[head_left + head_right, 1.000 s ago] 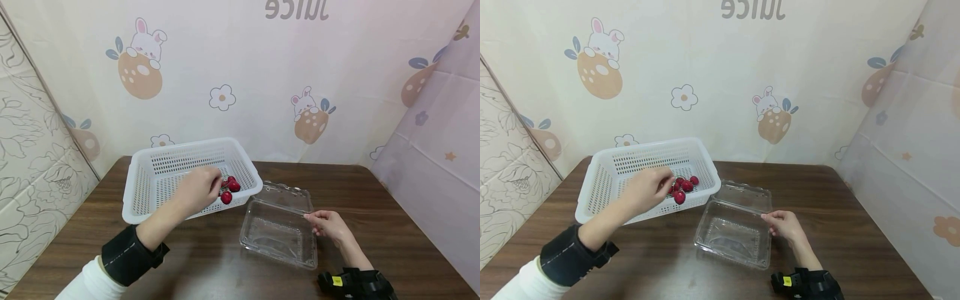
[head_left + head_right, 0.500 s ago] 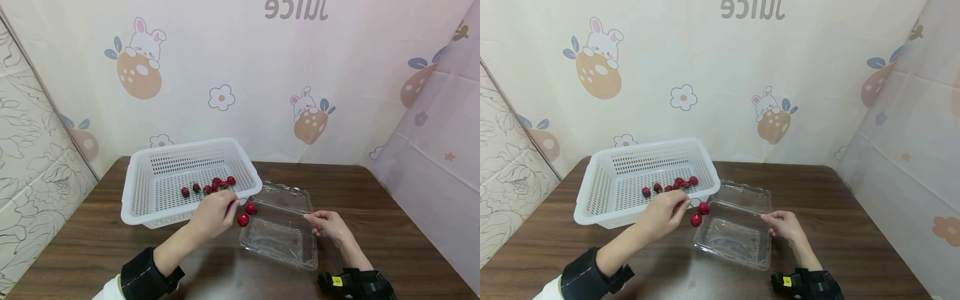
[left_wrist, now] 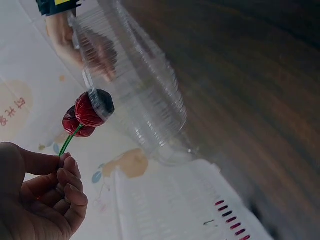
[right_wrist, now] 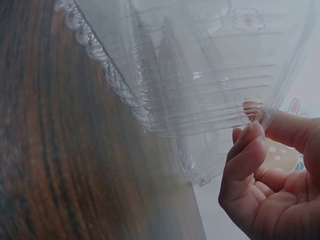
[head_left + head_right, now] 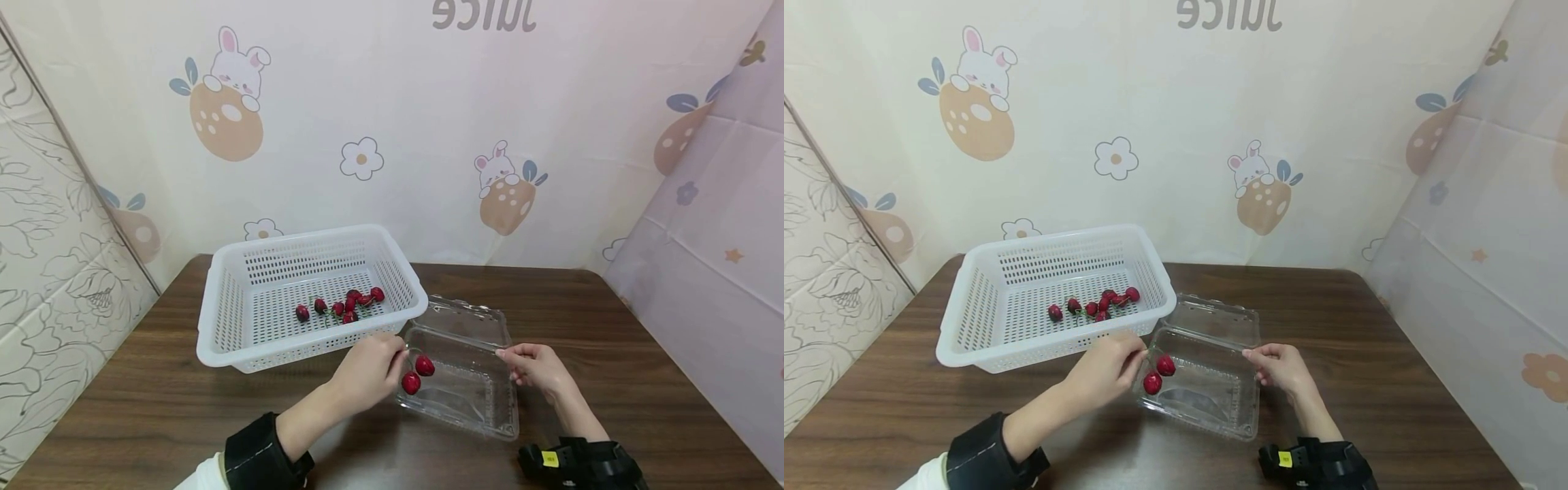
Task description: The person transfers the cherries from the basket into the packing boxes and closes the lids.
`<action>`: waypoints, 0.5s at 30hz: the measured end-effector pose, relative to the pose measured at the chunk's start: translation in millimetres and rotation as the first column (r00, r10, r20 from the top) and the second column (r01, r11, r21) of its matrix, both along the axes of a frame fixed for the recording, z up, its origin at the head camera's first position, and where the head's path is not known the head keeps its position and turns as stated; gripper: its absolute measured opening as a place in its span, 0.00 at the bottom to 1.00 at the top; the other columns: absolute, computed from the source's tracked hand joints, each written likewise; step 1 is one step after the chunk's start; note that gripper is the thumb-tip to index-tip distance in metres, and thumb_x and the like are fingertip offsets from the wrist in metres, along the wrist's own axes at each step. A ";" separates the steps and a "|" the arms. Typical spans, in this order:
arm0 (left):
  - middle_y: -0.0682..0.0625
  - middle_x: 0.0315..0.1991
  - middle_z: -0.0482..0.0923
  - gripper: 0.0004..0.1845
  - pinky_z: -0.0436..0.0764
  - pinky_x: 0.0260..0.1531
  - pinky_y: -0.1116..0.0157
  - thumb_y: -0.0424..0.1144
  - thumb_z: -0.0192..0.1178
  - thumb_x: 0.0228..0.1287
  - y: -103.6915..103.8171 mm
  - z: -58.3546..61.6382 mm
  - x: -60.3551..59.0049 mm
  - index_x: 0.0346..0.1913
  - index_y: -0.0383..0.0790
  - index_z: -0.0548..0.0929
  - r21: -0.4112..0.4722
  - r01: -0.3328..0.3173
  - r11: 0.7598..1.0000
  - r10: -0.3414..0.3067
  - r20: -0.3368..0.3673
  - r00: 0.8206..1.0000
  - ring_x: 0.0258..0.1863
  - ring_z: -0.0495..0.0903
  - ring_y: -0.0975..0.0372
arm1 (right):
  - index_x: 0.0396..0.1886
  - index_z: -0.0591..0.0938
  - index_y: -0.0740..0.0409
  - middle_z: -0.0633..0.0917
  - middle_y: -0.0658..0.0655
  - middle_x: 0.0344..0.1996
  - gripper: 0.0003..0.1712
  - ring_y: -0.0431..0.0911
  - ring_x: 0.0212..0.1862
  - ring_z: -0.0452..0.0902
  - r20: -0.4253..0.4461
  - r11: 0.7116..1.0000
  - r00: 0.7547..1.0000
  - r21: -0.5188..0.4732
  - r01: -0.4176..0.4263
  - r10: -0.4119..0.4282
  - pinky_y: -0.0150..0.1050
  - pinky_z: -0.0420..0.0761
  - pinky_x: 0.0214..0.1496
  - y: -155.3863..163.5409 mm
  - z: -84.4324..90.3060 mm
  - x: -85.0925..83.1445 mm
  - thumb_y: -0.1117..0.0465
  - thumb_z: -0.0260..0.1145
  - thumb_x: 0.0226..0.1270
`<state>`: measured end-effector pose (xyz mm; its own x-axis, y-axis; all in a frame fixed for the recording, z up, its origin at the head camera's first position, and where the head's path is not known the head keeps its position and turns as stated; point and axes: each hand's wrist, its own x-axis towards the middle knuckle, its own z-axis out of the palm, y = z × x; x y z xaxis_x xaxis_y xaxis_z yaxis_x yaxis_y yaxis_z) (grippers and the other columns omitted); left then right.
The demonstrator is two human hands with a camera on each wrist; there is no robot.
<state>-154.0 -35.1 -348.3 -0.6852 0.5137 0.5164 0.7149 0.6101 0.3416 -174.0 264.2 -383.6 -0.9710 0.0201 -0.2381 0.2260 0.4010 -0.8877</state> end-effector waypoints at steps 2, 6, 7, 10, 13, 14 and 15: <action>0.56 0.20 0.72 0.06 0.71 0.24 0.71 0.34 0.55 0.57 2.7 -2.8 -0.2 0.25 0.40 0.78 -0.017 0.003 1.000 -0.003 0.021 1.000 0.21 0.69 0.66 | 0.36 0.75 0.73 0.74 0.51 0.17 0.21 0.39 0.19 0.70 -0.001 1.000 1.000 0.002 0.002 -0.002 0.33 0.74 0.23 -0.1 0.1 -0.1 0.55 0.61 0.59; 0.56 0.20 0.72 0.06 0.70 0.21 0.73 0.34 0.55 0.57 8.2 -8.9 0.2 0.25 0.40 0.78 -0.057 0.012 0.998 -0.009 0.062 0.998 0.19 0.68 0.69 | 0.36 0.75 0.73 0.74 0.51 0.17 0.22 0.40 0.20 0.70 -0.001 1.000 1.000 0.008 0.013 -0.013 0.34 0.74 0.23 -0.7 -0.2 -0.1 0.54 0.62 0.58; 0.56 0.20 0.72 0.05 0.70 0.20 0.74 0.34 0.55 0.57 9.6 -10.3 0.7 0.25 0.40 0.79 -0.070 0.013 0.997 -0.008 0.070 0.998 0.19 0.68 0.69 | 0.36 0.75 0.73 0.74 0.51 0.17 0.22 0.40 0.20 0.70 0.000 1.000 1.000 0.011 0.016 -0.016 0.34 0.74 0.23 -0.9 -0.4 0.0 0.54 0.62 0.58; 0.56 0.20 0.71 0.05 0.68 0.18 0.74 0.34 0.56 0.56 14.0 -14.5 1.4 0.25 0.41 0.78 -0.110 0.015 0.994 -0.007 0.074 0.997 0.18 0.67 0.69 | 0.37 0.75 0.74 0.74 0.51 0.17 0.23 0.40 0.20 0.70 -0.001 1.000 1.000 0.016 0.020 -0.020 0.34 0.74 0.23 -1.2 -0.5 0.2 0.54 0.62 0.58; 0.57 0.19 0.70 0.06 0.68 0.18 0.73 0.35 0.56 0.56 18.3 -16.9 1.7 0.24 0.42 0.78 -0.147 0.013 0.989 -0.001 0.077 0.997 0.17 0.67 0.69 | 0.37 0.75 0.74 0.74 0.51 0.18 0.23 0.40 0.20 0.70 -0.005 1.000 1.000 0.014 0.014 -0.014 0.35 0.75 0.23 -1.3 0.0 0.5 0.54 0.62 0.58; 0.57 0.19 0.69 0.06 0.67 0.17 0.73 0.35 0.56 0.56 19.7 -17.5 1.5 0.24 0.42 0.78 -0.161 0.012 0.987 0.000 0.078 0.997 0.17 0.67 0.69 | 0.37 0.75 0.74 0.74 0.51 0.18 0.23 0.40 0.20 0.70 -0.006 1.000 1.000 0.012 0.013 -0.013 0.35 0.75 0.23 -1.2 0.2 0.5 0.55 0.62 0.58; 0.57 0.18 0.69 0.06 0.67 0.17 0.73 0.35 0.55 0.57 20.9 -18.1 1.5 0.24 0.42 0.78 -0.171 0.014 0.985 0.000 0.082 0.997 0.17 0.67 0.69 | 0.37 0.75 0.75 0.74 0.51 0.18 0.23 0.40 0.20 0.70 -0.007 1.000 1.000 0.012 0.011 -0.011 0.35 0.75 0.23 -1.2 0.6 0.7 0.55 0.62 0.58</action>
<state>-152.5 -14.2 -366.4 -0.7172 0.5950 0.3627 0.6936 0.6595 0.2898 -173.3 263.0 -383.0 -0.9725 0.0335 -0.2307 0.2239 0.4089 -0.8847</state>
